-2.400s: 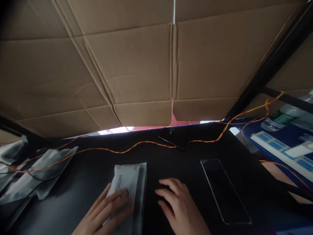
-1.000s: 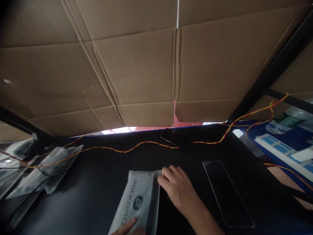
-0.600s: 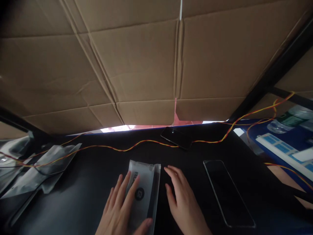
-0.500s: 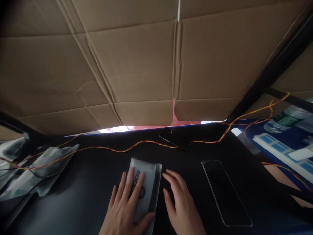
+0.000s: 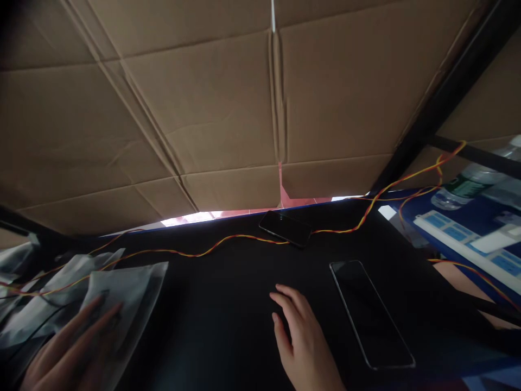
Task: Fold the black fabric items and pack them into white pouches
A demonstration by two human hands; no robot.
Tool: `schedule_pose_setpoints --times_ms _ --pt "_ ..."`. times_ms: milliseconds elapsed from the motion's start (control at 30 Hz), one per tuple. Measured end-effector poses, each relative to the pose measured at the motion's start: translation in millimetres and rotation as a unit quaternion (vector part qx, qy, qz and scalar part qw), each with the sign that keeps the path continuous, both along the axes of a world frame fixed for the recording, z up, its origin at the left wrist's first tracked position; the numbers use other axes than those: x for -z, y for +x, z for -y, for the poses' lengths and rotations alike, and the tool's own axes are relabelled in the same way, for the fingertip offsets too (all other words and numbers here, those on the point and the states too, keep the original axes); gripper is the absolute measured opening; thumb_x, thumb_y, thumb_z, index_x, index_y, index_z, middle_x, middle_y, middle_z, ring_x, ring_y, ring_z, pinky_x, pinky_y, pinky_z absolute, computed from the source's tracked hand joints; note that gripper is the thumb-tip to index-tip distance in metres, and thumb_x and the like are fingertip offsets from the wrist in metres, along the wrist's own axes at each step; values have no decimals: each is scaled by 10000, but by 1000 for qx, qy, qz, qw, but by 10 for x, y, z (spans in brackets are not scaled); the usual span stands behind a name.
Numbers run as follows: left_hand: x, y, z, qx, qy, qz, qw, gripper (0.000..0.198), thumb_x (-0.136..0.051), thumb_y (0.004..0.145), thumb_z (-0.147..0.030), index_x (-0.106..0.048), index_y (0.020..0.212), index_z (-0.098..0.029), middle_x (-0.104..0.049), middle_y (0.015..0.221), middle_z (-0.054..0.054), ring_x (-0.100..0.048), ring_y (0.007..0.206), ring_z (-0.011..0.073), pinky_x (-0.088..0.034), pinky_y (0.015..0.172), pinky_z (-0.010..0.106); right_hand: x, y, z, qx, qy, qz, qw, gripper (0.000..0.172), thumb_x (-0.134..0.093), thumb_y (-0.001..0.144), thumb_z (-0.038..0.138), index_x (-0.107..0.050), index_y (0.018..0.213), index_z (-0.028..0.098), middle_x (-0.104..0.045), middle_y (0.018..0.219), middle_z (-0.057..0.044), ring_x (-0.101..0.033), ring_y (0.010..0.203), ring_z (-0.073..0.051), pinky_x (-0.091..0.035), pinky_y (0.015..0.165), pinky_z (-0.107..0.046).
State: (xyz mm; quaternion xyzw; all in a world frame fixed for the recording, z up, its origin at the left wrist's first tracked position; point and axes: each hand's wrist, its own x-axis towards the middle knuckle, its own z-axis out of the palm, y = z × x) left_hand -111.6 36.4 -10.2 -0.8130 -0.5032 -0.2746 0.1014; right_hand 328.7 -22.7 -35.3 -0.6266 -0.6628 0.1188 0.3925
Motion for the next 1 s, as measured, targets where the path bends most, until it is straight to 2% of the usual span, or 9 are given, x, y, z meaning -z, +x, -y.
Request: schedule_pose_setpoints --times_ms 100,200,267,367,467,533,700,833,1000 --pt "107 -281 -17 -70 -15 -84 994 618 -515 1101 -399 -380 1697 -488 -550 1698 3 -686 1362 466 -639 1035 683 16 2 9 -3 3 22 1000 322 -506 1112 239 -639 1388 340 -694 1431 -70 -727 1298 -273 -683 1023 -488" --pt "54 -126 18 -90 -26 -87 992 629 -479 1101 -352 -363 1690 -541 -509 1725 -41 -494 1531 512 -450 1155 837 -2 -1 20 -13 4 56 998 305 -497 1113 237 -672 1347 326 -712 1424 -65 -722 1310 -281 -673 1045 -505" --pt "-81 250 75 -46 -14 -33 998 640 -464 1097 -345 -353 1675 -596 -398 1778 -136 -459 1582 442 -335 1272 780 -34 -28 23 -22 14 82 996 302 -507 1118 245 -678 1357 312 -715 1446 -64 -713 1335 -282 -674 1046 -487" --pt "-235 1086 174 38 -36 -11 999 682 -477 1089 -229 -355 1712 -479 -436 1767 -70 -550 1545 310 -515 1243 573 -73 -133 5 -36 46 127 990 358 -531 1119 250 -645 1457 278 -679 1541 -66 -648 1436 -305 -635 1112 -513" --pt "-117 1852 228 51 -31 -76 995 696 -480 1092 -232 -292 1761 -268 -397 1789 98 -390 1637 403 -561 1162 644 -46 -286 -36 -61 60 177 980 530 -511 1108 208 -504 1636 248 -562 1670 -66 -508 1562 -344 -560 1188 -601" --pt "70 2129 234 40 -12 -117 992 690 -469 1089 -235 -297 1757 -201 -414 1771 154 -392 1629 433 -577 1118 646 4 -370 -60 -68 51 208 974 651 -474 1086 160 -366 1724 236 -499 1710 -61 -462 1589 -351 -558 1180 -621" --pt "336 2158 221 43 0 -160 986 668 -460 1078 -243 -353 1737 -210 -449 1757 131 -421 1620 380 -456 1212 612 90 -424 -71 -71 33 250 965 769 -444 1084 159 -144 1786 244 -437 1732 -46 -452 1593 -339 -555 1185 -604" --pt "303 2154 222 40 2 -153 987 674 -473 1063 -224 -372 1729 -211 -462 1749 127 -454 1599 372 -426 1227 600 94 -419 -55 -69 28 243 967 771 -437 1103 189 -94 1790 256 -413 1743 -47 -429 1605 -335 -543 1200 -593" --pt "222 2124 187 66 -18 -139 988 651 -500 1054 -240 -428 1701 -221 -508 1721 114 -521 1555 377 -546 1137 598 111 -430 -59 -67 32 238 968 785 -447 1092 176 -95 1789 258 -402 1746 -48 -441 1595 -344 -548 1192 -609"
